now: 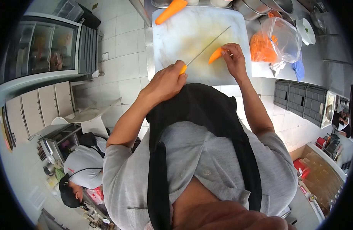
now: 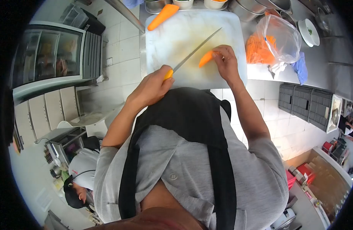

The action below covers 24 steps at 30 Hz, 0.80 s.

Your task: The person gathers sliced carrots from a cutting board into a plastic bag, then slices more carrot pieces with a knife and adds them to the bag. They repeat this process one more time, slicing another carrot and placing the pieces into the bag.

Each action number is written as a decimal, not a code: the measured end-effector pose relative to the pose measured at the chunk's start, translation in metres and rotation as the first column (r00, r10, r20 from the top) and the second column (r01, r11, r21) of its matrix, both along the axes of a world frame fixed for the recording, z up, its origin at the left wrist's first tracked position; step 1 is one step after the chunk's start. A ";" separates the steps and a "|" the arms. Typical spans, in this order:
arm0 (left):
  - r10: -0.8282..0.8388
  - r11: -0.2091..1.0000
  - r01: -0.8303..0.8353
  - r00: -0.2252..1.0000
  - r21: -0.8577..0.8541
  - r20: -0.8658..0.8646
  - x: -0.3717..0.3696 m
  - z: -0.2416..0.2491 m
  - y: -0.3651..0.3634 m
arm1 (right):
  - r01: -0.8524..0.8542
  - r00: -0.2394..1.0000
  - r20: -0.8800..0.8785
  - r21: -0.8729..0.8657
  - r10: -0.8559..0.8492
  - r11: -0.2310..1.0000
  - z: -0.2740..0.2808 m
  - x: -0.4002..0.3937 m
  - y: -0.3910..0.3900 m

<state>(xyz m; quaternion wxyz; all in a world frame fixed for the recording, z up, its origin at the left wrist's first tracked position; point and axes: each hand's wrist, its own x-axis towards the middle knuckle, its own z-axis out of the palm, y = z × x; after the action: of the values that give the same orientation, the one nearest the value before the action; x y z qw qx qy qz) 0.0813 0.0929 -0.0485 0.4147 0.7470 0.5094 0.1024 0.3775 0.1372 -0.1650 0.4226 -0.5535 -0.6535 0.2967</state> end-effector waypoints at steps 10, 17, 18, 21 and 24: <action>-0.152 0.978 0.112 0.960 -0.177 -0.236 0.000 0.073 -0.032 | -0.047 0.999 -0.024 -0.035 0.046 0.998 0.006 -0.006 -0.006; -0.174 0.978 0.128 0.936 -0.163 -0.307 0.008 0.074 -0.043 | -0.084 0.992 -0.099 -0.037 0.080 0.996 0.001 -0.007 -0.002; -0.175 0.977 0.126 0.934 -0.174 -0.311 0.010 0.070 -0.044 | -0.085 0.993 -0.084 -0.043 0.081 0.995 0.000 -0.006 -0.002; -0.179 0.981 0.141 0.920 -0.130 -0.350 0.013 0.056 -0.043 | -0.091 0.992 -0.092 -0.038 0.088 0.995 -0.006 -0.003 -0.001; -0.170 0.984 0.148 0.937 -0.096 -0.304 0.011 0.044 -0.039 | -0.095 0.990 -0.111 -0.034 0.090 0.995 -0.002 -0.005 -0.002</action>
<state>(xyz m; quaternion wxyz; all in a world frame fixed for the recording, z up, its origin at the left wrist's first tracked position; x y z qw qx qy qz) 0.0927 0.0542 -0.0042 0.3624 0.7772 0.5098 -0.0688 0.3726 0.1354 -0.1675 0.4326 -0.5136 -0.6484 0.3586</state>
